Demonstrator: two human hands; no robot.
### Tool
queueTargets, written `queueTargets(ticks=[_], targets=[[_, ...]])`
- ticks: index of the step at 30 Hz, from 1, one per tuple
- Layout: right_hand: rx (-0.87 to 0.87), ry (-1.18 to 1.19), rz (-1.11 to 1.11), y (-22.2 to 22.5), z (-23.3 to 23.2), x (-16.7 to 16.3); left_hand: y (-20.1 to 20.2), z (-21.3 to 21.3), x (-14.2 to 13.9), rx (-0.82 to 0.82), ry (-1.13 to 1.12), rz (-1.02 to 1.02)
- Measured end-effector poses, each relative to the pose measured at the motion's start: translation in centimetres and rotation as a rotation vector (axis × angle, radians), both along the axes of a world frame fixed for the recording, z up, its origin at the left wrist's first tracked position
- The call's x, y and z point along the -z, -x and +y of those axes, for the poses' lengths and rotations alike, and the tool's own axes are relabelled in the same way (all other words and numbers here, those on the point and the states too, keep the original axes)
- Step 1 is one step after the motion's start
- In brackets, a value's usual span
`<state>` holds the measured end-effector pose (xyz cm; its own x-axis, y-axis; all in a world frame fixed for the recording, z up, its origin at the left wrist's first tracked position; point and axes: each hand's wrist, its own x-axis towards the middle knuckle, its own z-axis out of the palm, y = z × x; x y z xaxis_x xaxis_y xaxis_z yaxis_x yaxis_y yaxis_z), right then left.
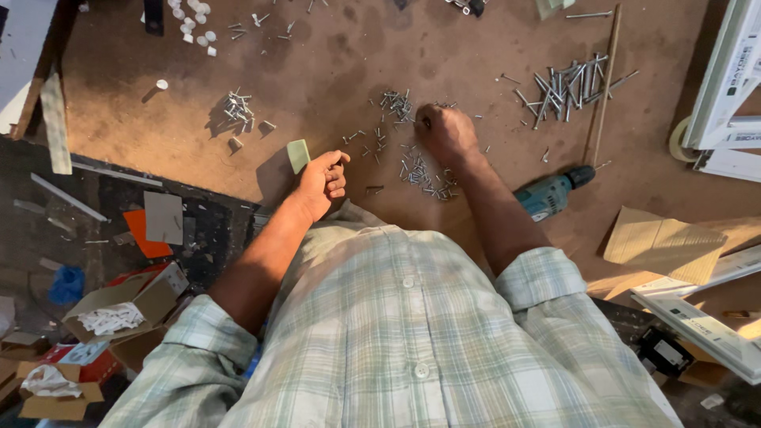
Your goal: The person stands at a workbench and picks screws one at a time from a scattered pile, moving and grouping them on the bench surface. They occasionally reach toward a cordless drill resting on the bench while continuing to handle the screws by hand.
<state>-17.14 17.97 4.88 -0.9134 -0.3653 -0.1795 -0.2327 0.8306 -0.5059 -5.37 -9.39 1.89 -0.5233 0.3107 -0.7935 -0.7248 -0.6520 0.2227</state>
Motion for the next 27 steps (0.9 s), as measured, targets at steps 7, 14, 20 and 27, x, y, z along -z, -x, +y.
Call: queueTargets(ticks=[7, 14, 20, 27], targets=[[0.03, 0.005, -0.066, -0.1, -0.1, -0.5, 0.1, -0.2, 0.2, 0.011, 0.022, 0.003], [0.017, 0.031, -0.076, -0.1, -0.2, -1.4, 0.3, 0.2, 0.5, 0.001, -0.015, -0.009], [0.043, 0.135, -0.024, -0.2, -1.3, -2.1, 0.5, 0.0, 0.4, 0.002, 0.01, 0.002], [0.132, 0.197, -0.03, 0.7, -2.4, -1.9, 0.7, 0.4, 0.0, 0.043, 0.068, -0.01]])
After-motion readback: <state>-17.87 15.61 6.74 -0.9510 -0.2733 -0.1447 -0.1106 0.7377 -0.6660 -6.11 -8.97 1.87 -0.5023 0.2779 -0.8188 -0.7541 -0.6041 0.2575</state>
